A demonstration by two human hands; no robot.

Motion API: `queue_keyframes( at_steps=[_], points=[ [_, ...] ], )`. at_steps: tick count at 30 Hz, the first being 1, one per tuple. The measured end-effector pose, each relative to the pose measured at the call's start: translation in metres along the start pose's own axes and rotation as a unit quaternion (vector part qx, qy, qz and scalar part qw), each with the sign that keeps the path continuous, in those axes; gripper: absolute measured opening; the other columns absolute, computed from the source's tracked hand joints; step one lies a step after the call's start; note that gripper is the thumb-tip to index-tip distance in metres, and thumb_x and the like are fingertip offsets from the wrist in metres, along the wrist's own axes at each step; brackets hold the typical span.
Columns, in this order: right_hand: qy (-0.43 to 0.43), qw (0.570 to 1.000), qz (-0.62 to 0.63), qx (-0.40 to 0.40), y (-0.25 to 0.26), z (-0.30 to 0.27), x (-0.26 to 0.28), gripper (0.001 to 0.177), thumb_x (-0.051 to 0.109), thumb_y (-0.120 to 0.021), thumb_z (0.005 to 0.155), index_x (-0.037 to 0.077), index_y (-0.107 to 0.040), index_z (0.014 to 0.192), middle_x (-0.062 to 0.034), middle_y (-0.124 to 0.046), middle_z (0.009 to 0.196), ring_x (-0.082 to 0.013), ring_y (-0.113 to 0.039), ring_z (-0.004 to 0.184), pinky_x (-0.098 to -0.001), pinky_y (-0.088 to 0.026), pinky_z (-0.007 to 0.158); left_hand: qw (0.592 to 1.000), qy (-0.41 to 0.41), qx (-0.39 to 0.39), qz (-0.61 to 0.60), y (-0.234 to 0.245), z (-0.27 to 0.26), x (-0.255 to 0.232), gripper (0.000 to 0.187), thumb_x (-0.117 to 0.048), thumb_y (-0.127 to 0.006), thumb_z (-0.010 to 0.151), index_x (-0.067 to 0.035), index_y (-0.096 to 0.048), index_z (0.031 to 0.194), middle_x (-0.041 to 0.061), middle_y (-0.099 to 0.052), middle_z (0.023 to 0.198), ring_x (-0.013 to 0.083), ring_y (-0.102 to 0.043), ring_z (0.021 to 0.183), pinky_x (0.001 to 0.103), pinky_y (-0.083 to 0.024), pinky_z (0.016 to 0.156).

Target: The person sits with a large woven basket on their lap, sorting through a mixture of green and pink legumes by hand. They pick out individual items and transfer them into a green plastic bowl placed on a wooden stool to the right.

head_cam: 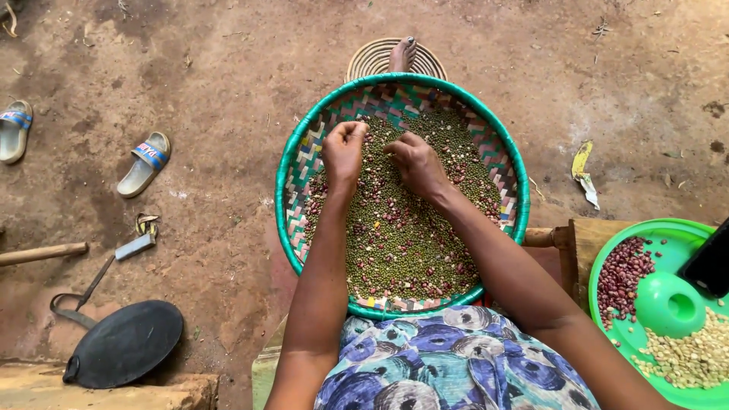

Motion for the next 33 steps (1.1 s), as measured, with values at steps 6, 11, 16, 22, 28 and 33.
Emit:
queue_keyframes(
  at_steps=[6, 11, 16, 22, 28, 33],
  points=[
    [0.033, 0.998, 0.037, 0.025, -0.031, -0.004, 0.017, 0.024, 0.007, -0.078, 0.094, 0.014, -0.075, 0.116, -0.0111, -0.065, 0.102, -0.0368, -0.072, 0.093, -0.0467, -0.062, 0.075, 0.973, -0.055, 0.001, 0.224, 0.013, 0.015, 0.012, 0.025, -0.054, -0.073, 0.095, -0.029, -0.071, 0.091, -0.002, -0.063, 0.058, 0.0283, -0.074, 0.07, 0.044, -0.058, 0.068],
    [0.083, 0.992, -0.084, 0.051, -0.051, -0.002, 0.017, 0.015, 0.016, -0.077, 0.094, 0.016, -0.071, 0.108, -0.0081, -0.063, 0.103, -0.034, -0.07, 0.096, -0.0458, -0.062, 0.074, 0.965, -0.035, 0.019, 0.258, 0.015, 0.003, -0.006, 0.019, -0.041, -0.07, 0.098, -0.023, -0.066, 0.1, 0.009, -0.071, 0.069, 0.0402, -0.076, 0.085, 0.054, -0.058, 0.079],
    [0.038, 0.987, -0.156, 0.02, -0.016, 0.004, -0.008, 0.013, 0.021, -0.08, 0.092, 0.017, -0.072, 0.101, -0.0061, -0.063, 0.09, -0.033, -0.071, 0.085, -0.0462, -0.061, 0.07, 0.949, -0.035, 0.068, 0.305, 0.004, -0.001, 0.003, 0.016, -0.028, -0.075, 0.094, -0.018, -0.066, 0.102, 0.018, -0.077, 0.087, 0.0455, -0.076, 0.096, 0.06, -0.059, 0.085],
    [-0.039, 0.997, 0.02, -0.071, 0.032, 0.01, -0.02, 0.03, 0.01, -0.078, 0.095, 0.014, -0.07, 0.124, -0.0102, -0.065, 0.087, -0.0383, -0.071, 0.088, -0.0493, -0.058, 0.08, 0.912, -0.06, 0.166, 0.37, -0.038, 0.001, 0.047, 0.013, -0.021, -0.084, 0.087, -0.017, -0.073, 0.094, 0.016, -0.079, 0.088, 0.0404, -0.079, 0.095, 0.057, -0.062, 0.085],
    [-0.106, 0.983, 0.149, -0.022, 0.039, 0.007, 0.012, 0.029, 0.003, -0.069, 0.098, 0.02, -0.077, 0.119, -0.0046, -0.061, 0.085, -0.0278, -0.067, 0.091, -0.0412, -0.054, 0.089, 0.896, -0.057, 0.169, 0.406, -0.035, 0.005, 0.046, 0.008, -0.02, -0.074, 0.091, -0.014, -0.073, 0.086, 0.017, -0.078, 0.085, 0.0421, -0.079, 0.092, 0.056, -0.063, 0.082],
    [-0.192, 0.821, 0.461, 0.277, 0.012, -0.011, 0.06, 0.011, 0.011, -0.063, 0.1, 0.009, -0.073, 0.106, -0.0002, -0.068, 0.088, -0.0069, -0.062, 0.071, -0.0213, -0.048, 0.059, 0.945, -0.047, 0.104, 0.308, -0.01, -0.007, -0.008, 0.016, -0.028, -0.075, 0.095, -0.013, -0.07, 0.098, 0.024, -0.077, 0.088, 0.0503, -0.076, 0.095, 0.062, -0.06, 0.082]
  ],
)
Point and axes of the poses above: each hand's wrist, its own z-axis towards the middle knuckle, its own y-axis out of the back of the hand, x = y × z, the point moved 9 cm from there along z, towards the middle knuckle
